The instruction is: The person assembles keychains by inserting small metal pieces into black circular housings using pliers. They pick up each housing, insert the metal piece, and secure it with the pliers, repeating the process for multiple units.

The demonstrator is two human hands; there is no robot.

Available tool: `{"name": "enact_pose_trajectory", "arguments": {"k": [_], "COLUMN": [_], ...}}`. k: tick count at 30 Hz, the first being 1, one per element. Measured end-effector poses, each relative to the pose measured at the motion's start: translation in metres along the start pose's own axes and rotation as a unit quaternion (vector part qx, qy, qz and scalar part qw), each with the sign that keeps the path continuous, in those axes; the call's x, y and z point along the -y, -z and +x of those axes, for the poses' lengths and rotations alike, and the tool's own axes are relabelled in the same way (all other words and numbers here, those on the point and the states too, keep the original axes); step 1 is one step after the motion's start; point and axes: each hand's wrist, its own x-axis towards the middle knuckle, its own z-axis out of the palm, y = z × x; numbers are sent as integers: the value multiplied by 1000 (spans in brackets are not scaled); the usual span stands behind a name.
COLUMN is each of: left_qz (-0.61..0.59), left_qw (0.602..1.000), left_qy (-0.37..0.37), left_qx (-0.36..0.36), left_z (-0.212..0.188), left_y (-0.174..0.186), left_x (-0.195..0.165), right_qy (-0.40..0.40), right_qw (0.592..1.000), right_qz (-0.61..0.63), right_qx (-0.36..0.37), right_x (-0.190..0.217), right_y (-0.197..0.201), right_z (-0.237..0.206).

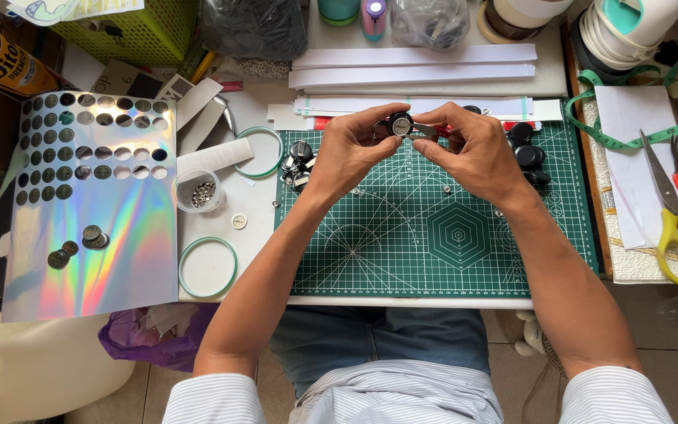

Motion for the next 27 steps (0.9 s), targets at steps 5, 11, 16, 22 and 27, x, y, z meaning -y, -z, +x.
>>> {"name": "enact_pose_trajectory", "arguments": {"k": [5,11,16,22,27], "left_qz": [17,27,29,33,33], "left_qw": [1000,1000,1000,999,999], "left_qy": [0,8,6,2,1], "left_qx": [-4,-7,-8,-6,-7], "left_z": [-1,-1,-1,-1,-1], "left_y": [-1,-1,-1,-1,-2], "left_x": [0,-1,-3,-2,-2], "right_qy": [2,13,11,0,1], "right_qw": [1000,1000,1000,1000,1000], "right_qz": [-2,-5,1,-9,-4], "right_qx": [-3,-5,-2,-1,-1], "right_x": [-1,-2,-2,-3,-4], "right_y": [0,0,0,0,-1], "right_z": [-1,-1,-1,-1,-2]}}
